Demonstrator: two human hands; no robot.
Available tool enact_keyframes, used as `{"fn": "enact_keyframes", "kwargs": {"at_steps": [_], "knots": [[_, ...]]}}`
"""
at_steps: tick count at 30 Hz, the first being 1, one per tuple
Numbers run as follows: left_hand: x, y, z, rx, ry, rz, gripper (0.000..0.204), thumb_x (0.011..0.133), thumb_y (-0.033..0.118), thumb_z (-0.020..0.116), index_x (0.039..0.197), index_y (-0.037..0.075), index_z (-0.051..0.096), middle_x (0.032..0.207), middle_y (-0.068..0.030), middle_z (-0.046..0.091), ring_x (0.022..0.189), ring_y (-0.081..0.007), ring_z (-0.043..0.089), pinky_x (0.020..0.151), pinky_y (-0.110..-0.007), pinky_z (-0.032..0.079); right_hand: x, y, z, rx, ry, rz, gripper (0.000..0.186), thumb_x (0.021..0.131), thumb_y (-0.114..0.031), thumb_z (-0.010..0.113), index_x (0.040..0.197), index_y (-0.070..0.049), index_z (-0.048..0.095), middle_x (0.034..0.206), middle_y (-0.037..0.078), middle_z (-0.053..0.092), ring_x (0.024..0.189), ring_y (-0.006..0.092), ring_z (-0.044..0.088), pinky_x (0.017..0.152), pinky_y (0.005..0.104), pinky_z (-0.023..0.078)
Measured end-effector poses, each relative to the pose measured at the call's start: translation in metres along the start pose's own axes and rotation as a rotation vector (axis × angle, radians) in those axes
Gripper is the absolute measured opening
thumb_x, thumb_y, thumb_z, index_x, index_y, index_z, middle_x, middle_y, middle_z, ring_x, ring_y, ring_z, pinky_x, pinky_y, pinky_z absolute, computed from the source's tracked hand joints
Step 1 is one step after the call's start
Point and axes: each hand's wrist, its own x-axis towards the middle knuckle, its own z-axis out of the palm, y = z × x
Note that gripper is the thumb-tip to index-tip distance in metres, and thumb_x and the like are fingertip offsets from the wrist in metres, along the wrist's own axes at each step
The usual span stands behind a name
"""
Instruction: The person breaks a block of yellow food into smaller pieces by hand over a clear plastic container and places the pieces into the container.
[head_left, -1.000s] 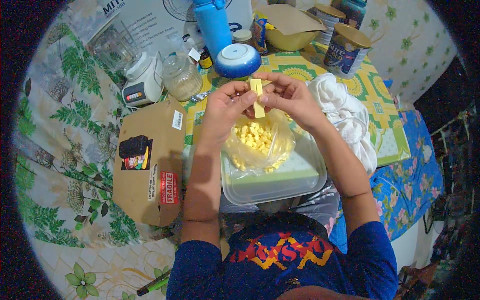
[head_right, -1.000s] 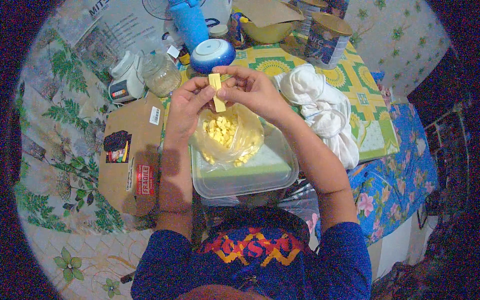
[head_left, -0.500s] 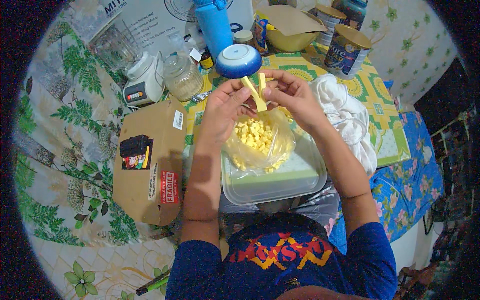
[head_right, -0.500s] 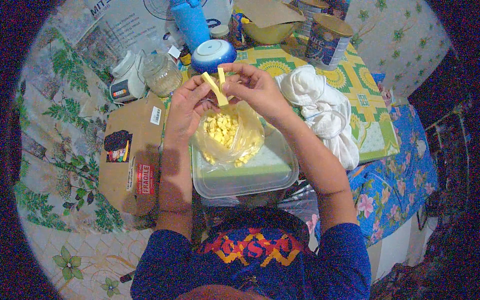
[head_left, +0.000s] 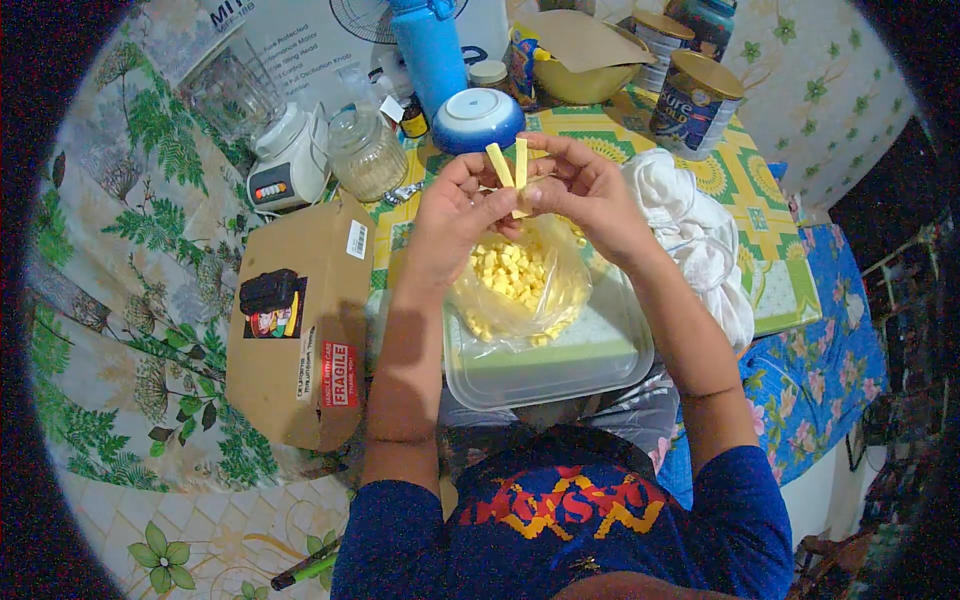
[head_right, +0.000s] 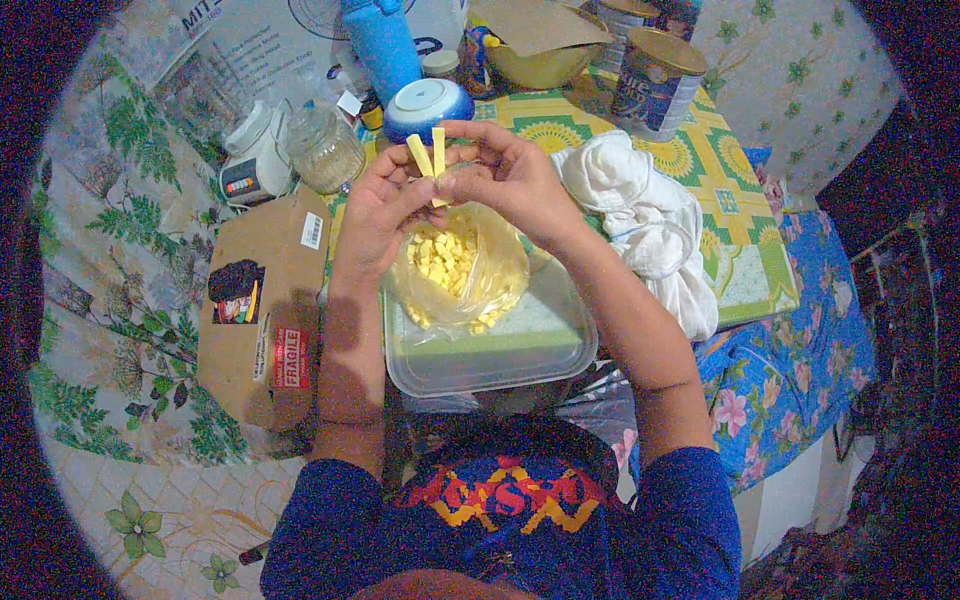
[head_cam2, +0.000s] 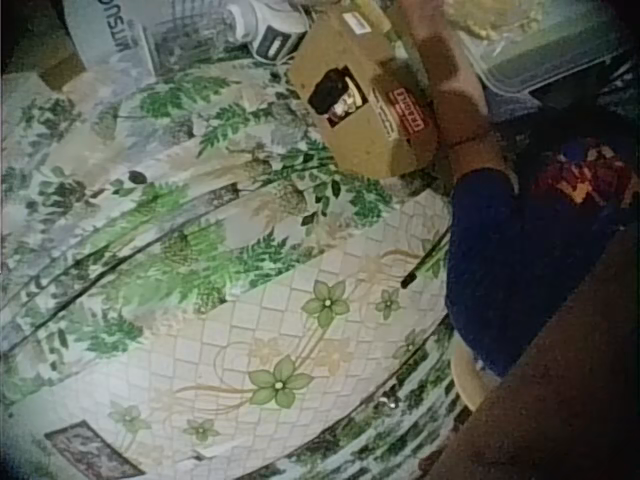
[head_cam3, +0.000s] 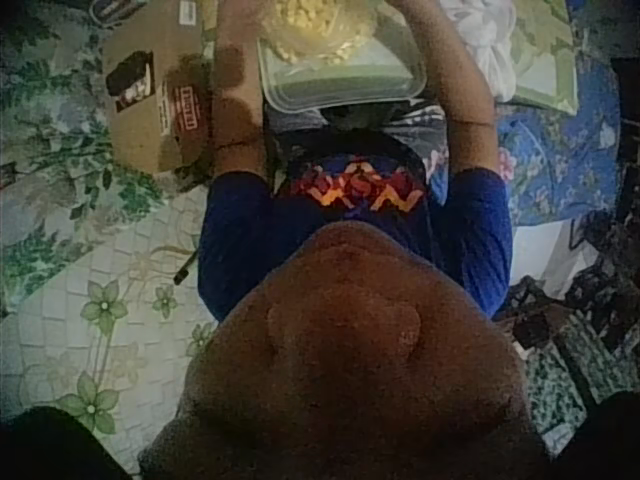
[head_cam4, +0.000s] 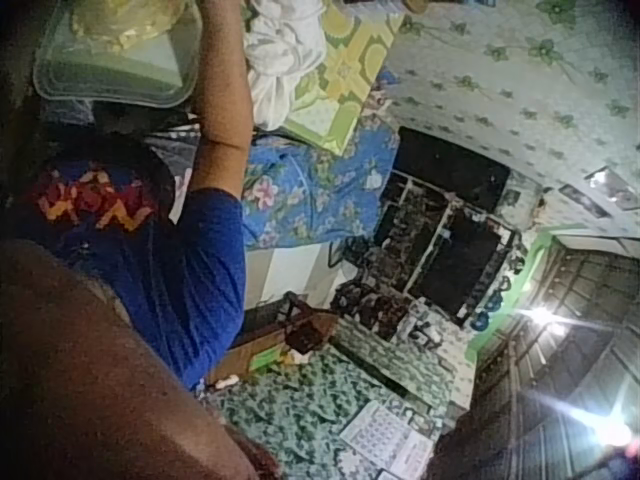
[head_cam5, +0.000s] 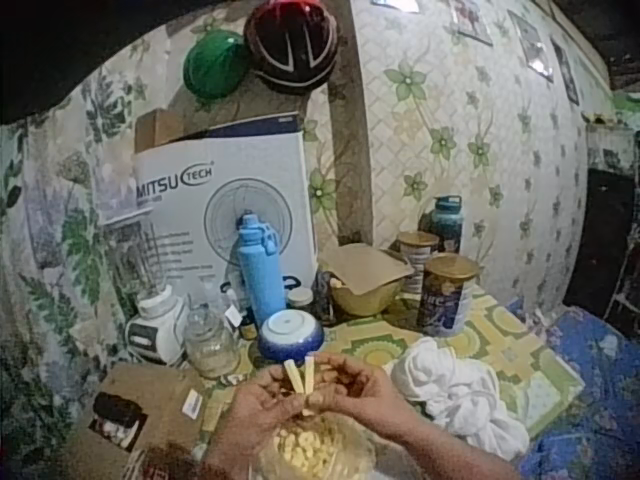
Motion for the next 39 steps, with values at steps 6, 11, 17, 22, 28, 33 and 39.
{"fn": "enact_keyframes", "kwargs": {"at_steps": [6,11,17,22,28,33,39], "knots": [[0.000,0.000,-0.006,-0.017,-0.041,0.003,0.038,0.083,0.010,0.064,0.116,0.001,0.047,0.103,-0.0091,0.060,0.087,-0.0154,0.063,0.066,-0.028,0.058,0.001,-0.001,-0.001,0.063,-0.024,0.070,0.058,0.076,0.000,0.065,0.129,-0.002,0.043,0.102,0.008,0.060,0.091,0.0151,0.061,0.081,0.0289,0.050],[-0.001,0.003,-0.003,-0.107,-0.049,-0.014,0.037,0.083,0.009,0.062,0.116,0.001,0.046,0.102,-0.0098,0.059,0.087,-0.0168,0.063,0.068,-0.030,0.058,0.001,0.002,-0.004,0.175,-0.009,0.094,0.055,0.078,-0.002,0.062,0.129,-0.003,0.043,0.102,0.007,0.061,0.091,0.0151,0.061,0.080,0.0301,0.051],[0.001,0.001,-0.013,-0.266,-0.013,-0.067,0.032,0.085,0.009,0.054,0.116,0.001,0.047,0.095,-0.0110,0.058,0.081,-0.0225,0.064,0.068,-0.035,0.056,0.008,0.003,-0.014,0.356,0.018,0.174,0.044,0.085,-0.014,0.056,0.127,-0.004,0.046,0.101,0.005,0.061,0.085,0.0127,0.058,0.071,0.0278,0.050],[-0.001,0.005,-0.013,-0.430,0.009,-0.105,0.023,0.085,0.012,0.054,0.107,0.003,0.051,0.083,-0.0087,0.057,0.069,-0.0190,0.061,0.059,-0.033,0.054,0.006,0.004,-0.013,0.302,0.082,0.272,0.036,0.088,-0.017,0.056,0.121,-0.002,0.050,0.100,0.007,0.061,0.076,0.0098,0.055,0.065,0.0260,0.048],[-0.001,0.002,-0.017,-0.263,-0.004,-0.156,0.015,0.084,0.017,0.063,0.091,0.006,0.055,0.067,-0.0010,0.052,0.046,-0.0083,0.048,0.039,-0.022,0.039,0.000,0.003,-0.005,0.114,0.054,0.215,0.026,0.085,-0.014,0.061,0.108,-0.002,0.059,0.089,0.003,0.062,0.073,0.0080,0.054,0.063,0.0231,0.046],[-0.001,-0.001,-0.005,-0.111,0.073,-0.099,0.023,0.080,0.021,0.070,0.090,0.005,0.057,0.064,0.0007,0.052,0.044,-0.0039,0.043,0.036,-0.017,0.033,-0.002,0.005,-0.005,-0.037,-0.009,0.125,0.021,0.080,-0.014,0.065,0.099,-0.004,0.065,0.090,0.001,0.065,0.075,0.0077,0.057,0.062,0.0228,0.046],[-0.003,0.003,-0.005,-0.043,0.071,-0.092,0.022,0.081,0.021,0.069,0.089,0.003,0.060,0.064,0.0002,0.053,0.044,-0.0035,0.044,0.037,-0.015,0.033,-0.003,0.004,-0.005,0.025,-0.011,0.159,0.020,0.080,-0.014,0.064,0.097,-0.003,0.065,0.089,0.001,0.064,0.072,0.0077,0.057,0.062,0.0230,0.047]]}}
